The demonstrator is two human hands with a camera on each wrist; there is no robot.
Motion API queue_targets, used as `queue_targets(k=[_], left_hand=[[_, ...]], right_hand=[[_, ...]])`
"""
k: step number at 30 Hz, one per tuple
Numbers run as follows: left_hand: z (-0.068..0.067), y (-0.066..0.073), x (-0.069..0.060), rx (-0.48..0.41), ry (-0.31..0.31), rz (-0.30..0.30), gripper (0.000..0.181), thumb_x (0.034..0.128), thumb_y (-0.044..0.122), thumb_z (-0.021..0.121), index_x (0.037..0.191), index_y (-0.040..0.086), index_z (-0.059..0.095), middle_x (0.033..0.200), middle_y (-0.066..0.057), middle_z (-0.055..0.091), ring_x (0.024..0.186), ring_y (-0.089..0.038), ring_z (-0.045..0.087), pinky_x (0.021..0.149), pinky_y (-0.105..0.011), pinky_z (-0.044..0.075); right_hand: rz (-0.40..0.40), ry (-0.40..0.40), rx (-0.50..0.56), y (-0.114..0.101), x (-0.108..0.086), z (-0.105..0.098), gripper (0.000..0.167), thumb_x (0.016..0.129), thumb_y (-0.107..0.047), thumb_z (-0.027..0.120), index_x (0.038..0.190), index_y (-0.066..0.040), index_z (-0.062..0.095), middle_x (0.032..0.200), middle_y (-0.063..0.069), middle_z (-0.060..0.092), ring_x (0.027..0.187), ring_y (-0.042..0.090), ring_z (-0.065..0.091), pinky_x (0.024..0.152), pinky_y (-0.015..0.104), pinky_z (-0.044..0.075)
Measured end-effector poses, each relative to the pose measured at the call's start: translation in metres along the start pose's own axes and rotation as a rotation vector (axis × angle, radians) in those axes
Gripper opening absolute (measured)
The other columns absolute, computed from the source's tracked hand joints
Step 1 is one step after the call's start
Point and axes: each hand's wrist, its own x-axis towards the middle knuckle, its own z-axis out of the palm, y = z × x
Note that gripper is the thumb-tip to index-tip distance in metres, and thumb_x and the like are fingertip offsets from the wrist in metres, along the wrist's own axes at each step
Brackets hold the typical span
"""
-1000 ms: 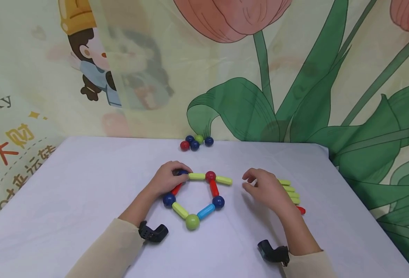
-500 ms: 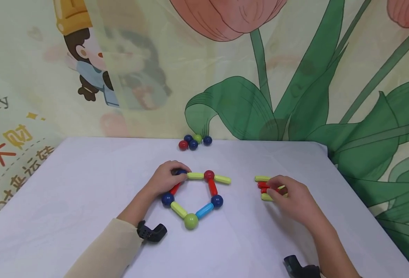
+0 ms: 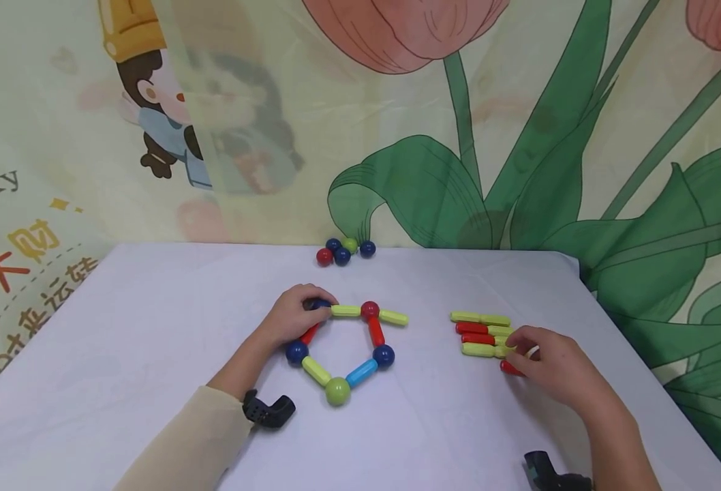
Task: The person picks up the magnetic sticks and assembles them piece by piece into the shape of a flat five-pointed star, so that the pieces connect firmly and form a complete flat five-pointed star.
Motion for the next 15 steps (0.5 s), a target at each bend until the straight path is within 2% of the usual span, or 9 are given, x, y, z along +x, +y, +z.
queue_targets(k=[6, 15], left_hand=[[-0.0003, 0.0006, -0.0002, 0.002, -0.004, -0.001, 0.02, 0.0919, 0.024, 0.069, 0.109, 0.021, 0.079, 0.122, -0.004, 0.074, 0.118, -0.028, 0.061, 0.106, -0.05, 0.047], [0.0, 0.0003, 0.0003, -0.005, 0.0, 0.009, 0.02, 0.0918, 0.023, 0.069, 0.108, 0.02, 0.079, 0.121, -0.004, 0.074, 0.117, -0.028, 0.061, 0.105, -0.05, 0.047]], right_hand=[[0.033, -0.076, -0.025, 0.0066, 0.002, 0.0015, 0.018, 0.091, -0.018, 0.076, 0.103, -0.006, 0.073, 0.098, 0.008, 0.069, 0.088, 0.024, 0.06, 0.067, 0.033, 0.052], [0.126, -0.127, -0.007, 0.0073, 0.0046, 0.0056, 0.023, 0.083, -0.011, 0.082, 0.103, -0.007, 0.071, 0.099, 0.008, 0.065, 0.092, 0.026, 0.055, 0.068, 0.035, 0.053]])
